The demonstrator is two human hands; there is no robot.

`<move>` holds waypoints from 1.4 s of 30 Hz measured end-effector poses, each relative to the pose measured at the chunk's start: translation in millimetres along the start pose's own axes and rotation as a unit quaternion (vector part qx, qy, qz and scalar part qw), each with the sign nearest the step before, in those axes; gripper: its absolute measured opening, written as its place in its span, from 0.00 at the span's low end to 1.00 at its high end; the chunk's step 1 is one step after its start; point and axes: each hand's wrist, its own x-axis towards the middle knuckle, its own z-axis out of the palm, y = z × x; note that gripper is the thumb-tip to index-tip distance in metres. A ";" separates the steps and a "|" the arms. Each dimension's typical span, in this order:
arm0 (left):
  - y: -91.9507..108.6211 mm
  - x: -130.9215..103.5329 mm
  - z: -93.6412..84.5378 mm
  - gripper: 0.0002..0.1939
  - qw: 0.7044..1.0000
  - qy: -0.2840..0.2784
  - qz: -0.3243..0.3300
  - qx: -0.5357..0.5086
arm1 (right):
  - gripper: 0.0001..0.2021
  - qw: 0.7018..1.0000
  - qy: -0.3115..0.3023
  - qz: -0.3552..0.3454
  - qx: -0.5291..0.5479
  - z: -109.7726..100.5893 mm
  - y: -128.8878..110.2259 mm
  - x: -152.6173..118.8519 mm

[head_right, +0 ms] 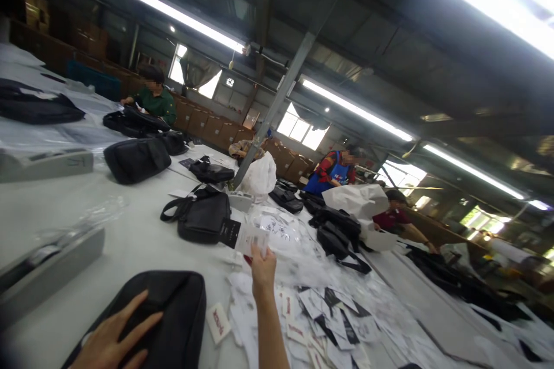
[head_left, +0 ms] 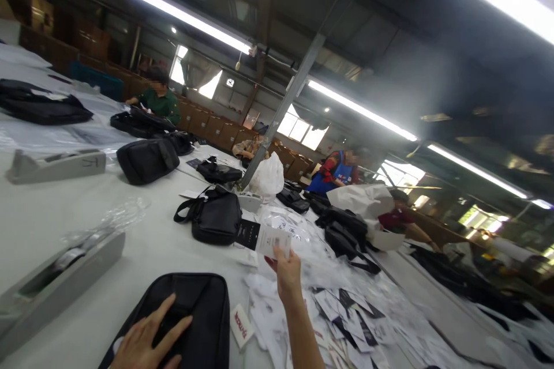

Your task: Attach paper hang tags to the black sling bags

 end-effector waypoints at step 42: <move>147.0 28.3 -162.5 0.18 0.623 -0.226 -0.305 -0.684 | 0.08 0.947 -0.188 -0.199 0.165 -53.4 -116.3 -250.3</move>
